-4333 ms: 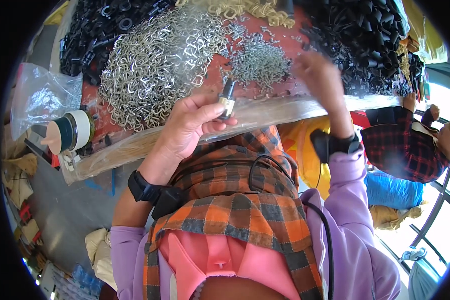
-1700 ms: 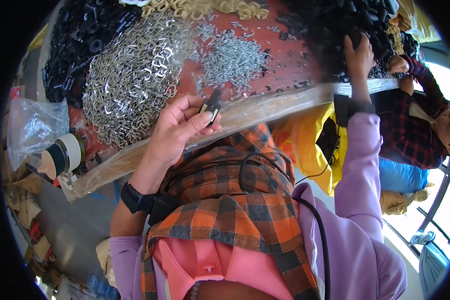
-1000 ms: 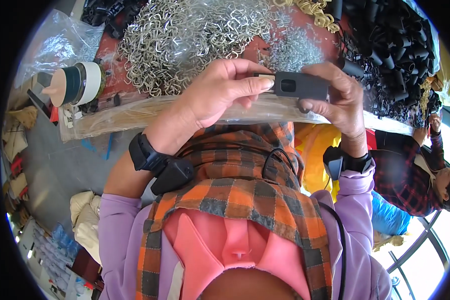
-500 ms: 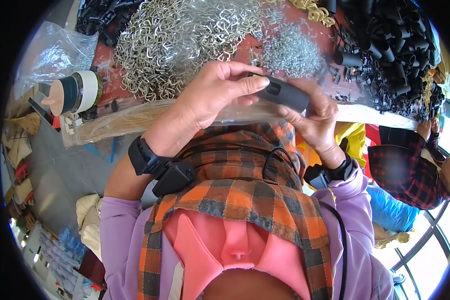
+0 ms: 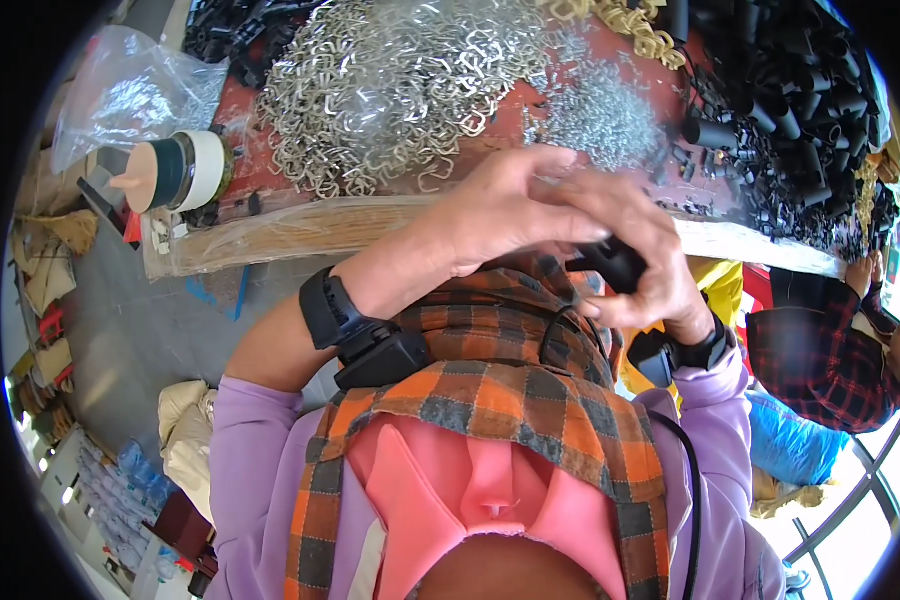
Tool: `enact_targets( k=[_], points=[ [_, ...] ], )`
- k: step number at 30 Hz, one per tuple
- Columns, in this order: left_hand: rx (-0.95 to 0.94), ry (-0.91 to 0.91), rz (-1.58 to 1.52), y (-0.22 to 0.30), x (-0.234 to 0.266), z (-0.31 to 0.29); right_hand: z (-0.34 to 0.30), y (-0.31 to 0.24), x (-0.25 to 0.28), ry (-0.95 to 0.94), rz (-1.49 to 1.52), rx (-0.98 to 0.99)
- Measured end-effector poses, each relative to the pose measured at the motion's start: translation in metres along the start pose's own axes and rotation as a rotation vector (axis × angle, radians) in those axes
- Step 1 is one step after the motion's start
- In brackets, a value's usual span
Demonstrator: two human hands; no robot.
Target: The person assembles components by hand, picking up a black plastic part and a metal clip from the table. They fit the metal clip onto the plastic part, then pick up a small metal pin and insert it into the assembly before setting the unit aside.
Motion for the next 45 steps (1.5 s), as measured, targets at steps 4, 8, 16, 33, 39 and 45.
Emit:
enact_targets(
  k=[4,8,16,33,39,45],
  points=[
    [-0.052,0.064,0.213,0.023,0.013,-0.003,-0.042,0.006,0.044,0.504,-0.143,-0.194],
    [-0.507,0.302,0.354,0.075,0.076,-0.009,-0.158,0.039,0.108,0.955,-0.286,-0.528],
    [-0.710,0.802,0.266,0.132,0.116,-0.019,-0.283,0.026,0.123,0.843,-0.759,-0.766],
    [-0.469,0.115,0.458,0.020,-0.018,0.026,-0.032,0.020,0.004,0.536,0.911,-0.361],
    [-0.413,-0.030,0.204,0.017,-0.033,0.031,-0.022,0.011,-0.010,0.406,0.821,-0.400],
    [-0.434,-0.052,0.087,-0.003,-0.047,0.032,-0.026,0.005,-0.017,0.411,0.789,-0.484]
  ],
)
Point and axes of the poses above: each hand's wrist, its own z-axis towards the middle knuckle, its own x-axis out of the back of the hand, y = z × x, the point moved 3 cm from there along z, towards the middle knuckle, and after that the axes turned 10 degrees about y, right-handed, at the moved point
